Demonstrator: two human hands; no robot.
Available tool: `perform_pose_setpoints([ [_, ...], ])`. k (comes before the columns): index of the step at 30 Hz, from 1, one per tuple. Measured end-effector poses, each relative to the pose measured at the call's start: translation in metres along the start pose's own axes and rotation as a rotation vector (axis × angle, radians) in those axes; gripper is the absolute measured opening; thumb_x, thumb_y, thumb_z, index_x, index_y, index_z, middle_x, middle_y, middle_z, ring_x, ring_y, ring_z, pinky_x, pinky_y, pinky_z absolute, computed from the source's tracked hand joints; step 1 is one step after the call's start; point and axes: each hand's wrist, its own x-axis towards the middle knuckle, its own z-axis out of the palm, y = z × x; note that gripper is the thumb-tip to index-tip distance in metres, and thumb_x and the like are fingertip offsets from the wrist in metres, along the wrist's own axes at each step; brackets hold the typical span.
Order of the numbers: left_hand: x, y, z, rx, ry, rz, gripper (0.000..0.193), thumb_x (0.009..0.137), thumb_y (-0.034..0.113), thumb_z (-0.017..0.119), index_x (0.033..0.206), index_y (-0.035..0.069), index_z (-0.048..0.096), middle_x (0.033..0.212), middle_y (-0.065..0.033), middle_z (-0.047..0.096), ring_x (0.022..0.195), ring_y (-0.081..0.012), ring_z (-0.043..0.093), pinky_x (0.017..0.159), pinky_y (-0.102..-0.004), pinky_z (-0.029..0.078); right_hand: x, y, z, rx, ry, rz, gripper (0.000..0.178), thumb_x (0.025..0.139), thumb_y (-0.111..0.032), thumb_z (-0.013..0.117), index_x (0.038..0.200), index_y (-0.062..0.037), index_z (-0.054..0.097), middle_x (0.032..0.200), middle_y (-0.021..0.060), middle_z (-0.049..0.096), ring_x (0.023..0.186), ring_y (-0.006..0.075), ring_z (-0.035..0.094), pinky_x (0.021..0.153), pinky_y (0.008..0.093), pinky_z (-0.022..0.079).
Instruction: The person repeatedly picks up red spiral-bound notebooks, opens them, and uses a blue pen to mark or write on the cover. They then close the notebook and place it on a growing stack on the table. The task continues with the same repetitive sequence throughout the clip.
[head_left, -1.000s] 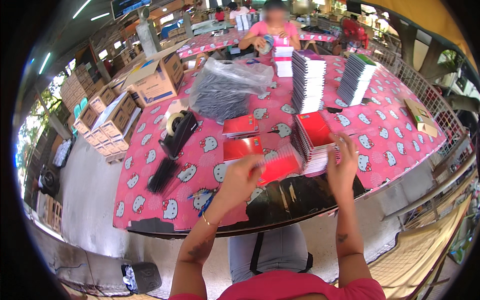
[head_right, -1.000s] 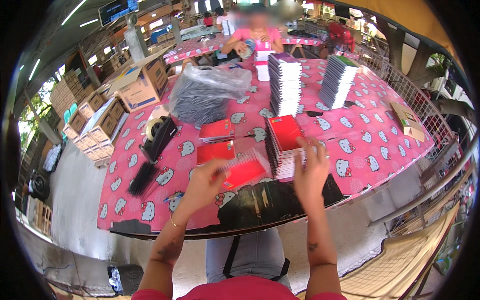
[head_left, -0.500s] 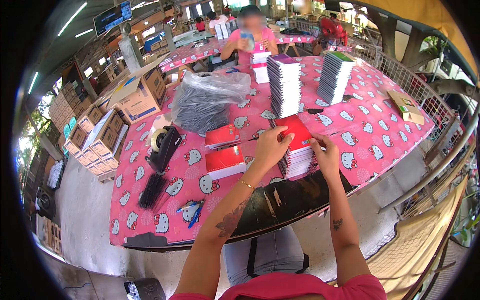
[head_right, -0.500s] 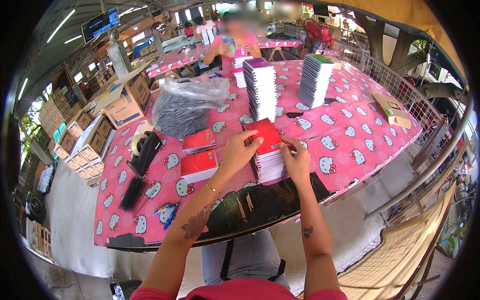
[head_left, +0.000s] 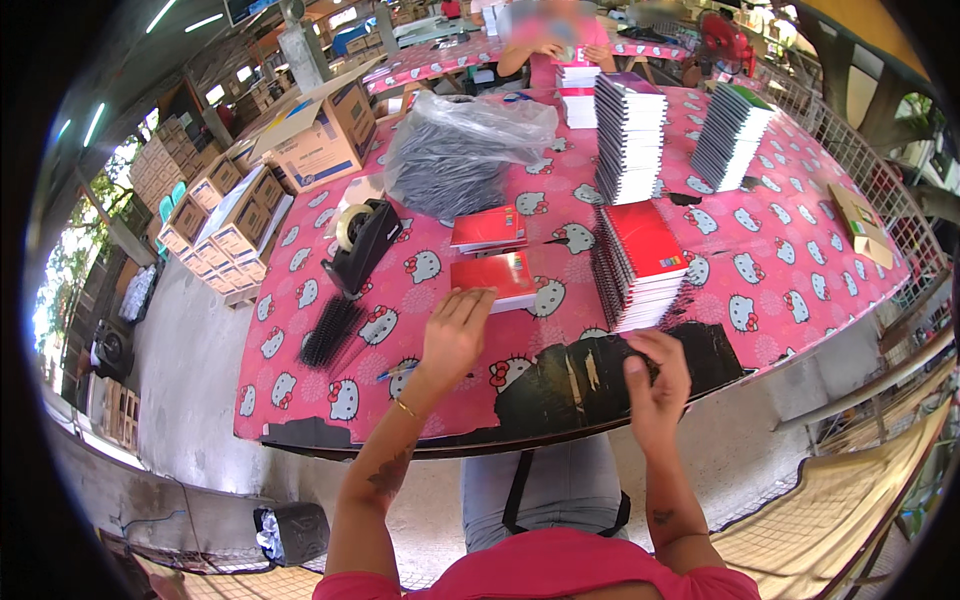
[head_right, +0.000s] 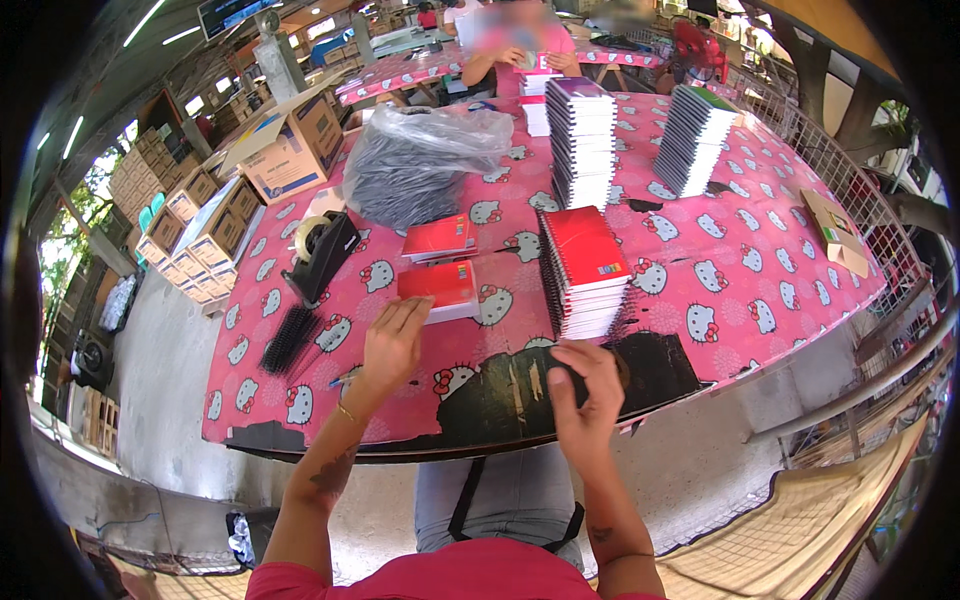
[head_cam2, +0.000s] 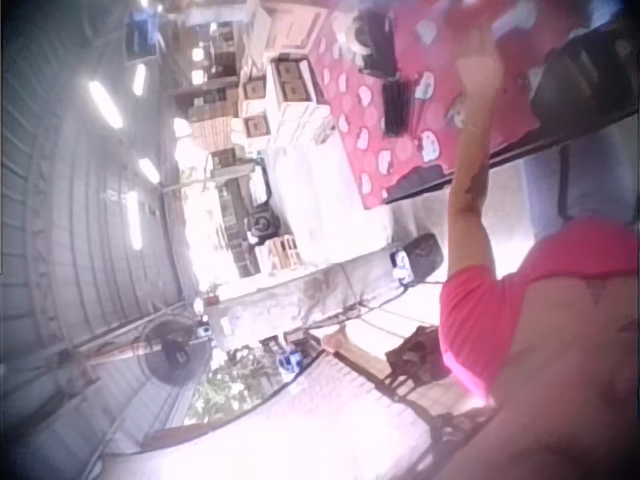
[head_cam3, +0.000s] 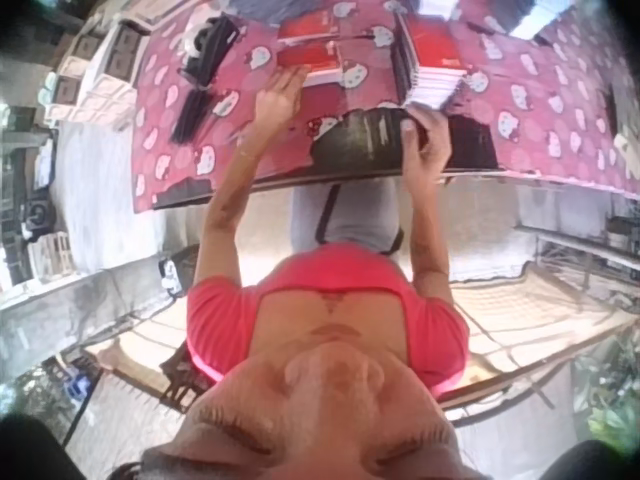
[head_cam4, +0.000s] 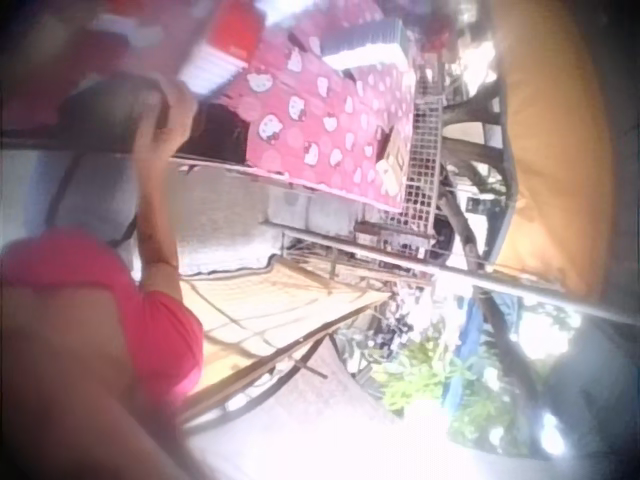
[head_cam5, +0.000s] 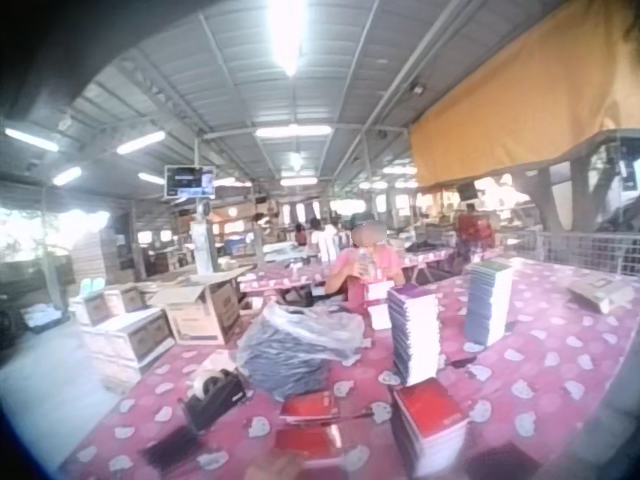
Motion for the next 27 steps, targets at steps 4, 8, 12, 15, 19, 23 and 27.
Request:
perform_pose_setpoints([
  [4,-0.009,0.059,-0.02,-0.136,-0.254,-0.026,0.04,0.079,0.009,0.065,0.119,0.0,0.062,0.107,-0.0144,0.063,0.106,-0.0307,0.061,0.1,-0.0464,0.043,-0.013,0.016,0.046,0.055,-0.134,0.118,0.031,0.082,-0.002,0.074,0.112,-0.0005,0.065,0.11,0.0132,0.067,0.103,0.0232,0.063,0.093,0.0327,0.047],
  [8,-0.022,0.06,-0.025,-0.173,0.072,-0.017,0.035,0.081,0.012,0.07,0.115,0.004,0.064,0.109,-0.0136,0.063,0.099,-0.0326,0.06,0.09,-0.0496,0.046,-0.05,0.068,0.052,0.226,-0.348,0.379,0.034,0.083,0.002,0.074,0.115,-0.0001,0.062,0.106,0.0088,0.067,0.097,0.0142,0.062,0.087,0.0263,0.047],
  [12,-0.091,-0.078,-0.046,0.33,0.005,-0.454,0.022,0.082,0.021,0.069,0.094,0.002,0.068,0.1,-0.0149,0.064,0.094,-0.0347,0.059,0.083,-0.0447,0.051,-0.051,0.079,0.054,0.349,-0.386,0.496,0.035,0.084,0.003,0.074,0.116,-0.0024,0.061,0.105,0.0061,0.064,0.093,0.0118,0.059,0.085,0.0253,0.047],
  [15,-0.143,-0.118,-0.037,0.384,-0.041,-0.606,0.016,0.091,0.015,0.061,0.1,0.003,0.067,0.096,-0.0123,0.063,0.09,-0.0319,0.06,0.076,-0.0452,0.05,-0.047,0.081,0.071,0.499,-0.442,0.523,0.046,0.085,0.005,0.072,0.126,-0.0052,0.055,0.097,0.0055,0.061,0.092,0.0129,0.059,0.085,0.0272,0.048],
  [19,-0.094,-0.051,-0.057,0.219,0.24,-0.48,0.027,0.091,0.005,0.06,0.117,0.006,0.063,0.09,-0.0126,0.06,0.079,-0.0326,0.06,0.067,-0.0432,0.049,-0.037,0.074,0.076,0.485,-0.535,0.472,0.039,0.085,0.0,0.074,0.122,-0.0032,0.061,0.101,0.006,0.064,0.094,0.0136,0.06,0.086,0.0267,0.047],
  [23,-0.084,0.032,-0.048,-0.406,0.114,-0.503,0.026,0.088,0.003,0.067,0.114,0.004,0.066,0.082,-0.0119,0.063,0.066,-0.0272,0.06,0.058,-0.0349,0.049,-0.039,0.08,0.072,0.423,-0.598,0.382,0.022,0.088,-0.004,0.073,0.108,0.0001,0.068,0.103,0.0047,0.065,0.097,0.012,0.06,0.086,0.0255,0.047],
  [27,-0.084,0.055,-0.049,-0.531,0.069,-0.581,0.017,0.088,0.006,0.07,0.104,0.002,0.07,0.083,-0.0119,0.065,0.062,-0.0192,0.06,0.056,-0.0287,0.048,-0.037,0.071,0.076,0.421,-0.584,0.461,0.021,0.089,-0.007,0.073,0.108,0.0005,0.067,0.1,0.0031,0.065,0.093,0.009,0.06,0.082,0.0242,0.047],
])
